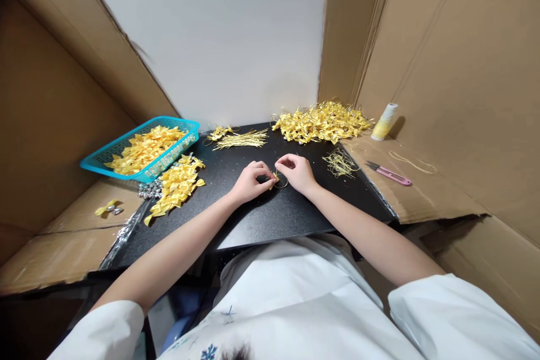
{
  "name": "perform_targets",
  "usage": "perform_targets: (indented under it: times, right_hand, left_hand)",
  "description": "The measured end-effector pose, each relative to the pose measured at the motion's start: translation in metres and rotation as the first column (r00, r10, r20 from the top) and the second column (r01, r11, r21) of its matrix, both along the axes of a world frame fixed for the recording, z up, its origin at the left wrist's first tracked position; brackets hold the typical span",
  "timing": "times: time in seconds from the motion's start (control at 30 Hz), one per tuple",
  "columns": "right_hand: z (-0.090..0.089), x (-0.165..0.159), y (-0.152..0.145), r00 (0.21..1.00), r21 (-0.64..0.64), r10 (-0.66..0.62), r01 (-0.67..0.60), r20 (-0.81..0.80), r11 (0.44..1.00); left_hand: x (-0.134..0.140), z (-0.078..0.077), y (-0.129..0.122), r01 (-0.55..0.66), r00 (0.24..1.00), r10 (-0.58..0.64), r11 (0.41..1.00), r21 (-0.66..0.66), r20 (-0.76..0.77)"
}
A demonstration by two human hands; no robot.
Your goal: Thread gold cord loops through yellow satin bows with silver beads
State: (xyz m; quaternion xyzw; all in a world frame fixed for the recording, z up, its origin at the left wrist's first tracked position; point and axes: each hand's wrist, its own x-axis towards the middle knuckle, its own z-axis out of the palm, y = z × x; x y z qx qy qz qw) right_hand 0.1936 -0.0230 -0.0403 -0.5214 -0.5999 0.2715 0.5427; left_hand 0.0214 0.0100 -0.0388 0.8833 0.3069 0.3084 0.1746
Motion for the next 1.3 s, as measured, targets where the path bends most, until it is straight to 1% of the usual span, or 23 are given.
perform_targets:
  times: [0.07, 0.17, 0.2, 0.27, 0.4, 0.5, 0.63, 0.9, 1.03, 1.1, 1.17, 1.3]
  right_hand:
    - [0.0, 0.0, 0.0, 1.0, 0.0, -0.007, 0.007, -0.006, 1.0]
    - [0.0, -0.001, 0.0, 1.0, -0.002, -0.012, 0.012, -0.012, 1.0]
    - [0.0, -0.001, 0.0, 1.0, -0.002, -0.013, 0.013, -0.015, 1.0]
    - [0.0, -0.002, -0.001, 1.0, -0.004, -0.011, 0.011, -0.021, 1.0]
    - [0.002, -0.002, -0.002, 1.0, -0.013, 0.01, -0.01, -0.024, 1.0]
    - [0.002, -0.002, -0.002, 1.0, -0.016, 0.02, -0.02, -0.02, 1.0]
    - [0.001, -0.002, -0.002, 1.0, -0.005, -0.003, 0.003, -0.009, 1.0]
    - [0.001, -0.001, -0.001, 1.0, 0.004, -0.012, 0.012, 0.004, 1.0]
    - [0.0, -0.001, -0.001, 1.0, 0.004, -0.011, 0.011, -0.001, 1.0]
    - [0.0, -0.001, 0.0, 1.0, 0.008, -0.012, 0.012, -0.001, 1.0]
    - [0.0, -0.001, 0.0, 1.0, 0.011, -0.014, 0.014, 0.004, 1.0]
    - [0.0, -0.001, -0.001, 1.0, 0.009, -0.015, 0.014, 0.017, 1.0]
  left_hand:
    - [-0.001, 0.002, -0.001, -0.012, 1.0, 0.011, 1.0, 0.009, 0.019]
    - [-0.002, 0.005, -0.001, -0.062, 0.992, 0.063, 0.998, -0.012, 0.11]
    - [-0.002, 0.005, 0.0, -0.067, 0.988, 0.07, 0.997, -0.028, 0.138]
    - [-0.001, 0.006, 0.001, -0.04, 0.985, 0.049, 0.998, -0.056, 0.168]
    - [0.004, 0.002, 0.003, 0.055, 0.989, -0.039, 0.992, -0.112, 0.142]
    - [0.006, -0.001, 0.004, 0.033, 0.992, -0.009, 0.981, -0.193, 0.123]
    - [0.005, -0.003, 0.006, 0.01, 0.992, 0.027, 0.954, -0.299, 0.119]
    - [0.004, -0.006, 0.007, 0.057, 0.989, -0.005, 0.933, -0.355, 0.145]
    - [0.004, -0.006, 0.006, 0.107, 0.982, -0.036, 0.912, -0.396, 0.184]
    - [0.003, -0.006, 0.006, 0.123, 0.98, -0.048, 0.908, -0.4, 0.191]
    - [0.003, -0.004, 0.005, 0.116, 0.984, -0.055, 0.92, -0.375, 0.172]
    - [0.002, 0.001, 0.002, 0.089, 0.993, -0.068, 0.966, -0.243, 0.092]
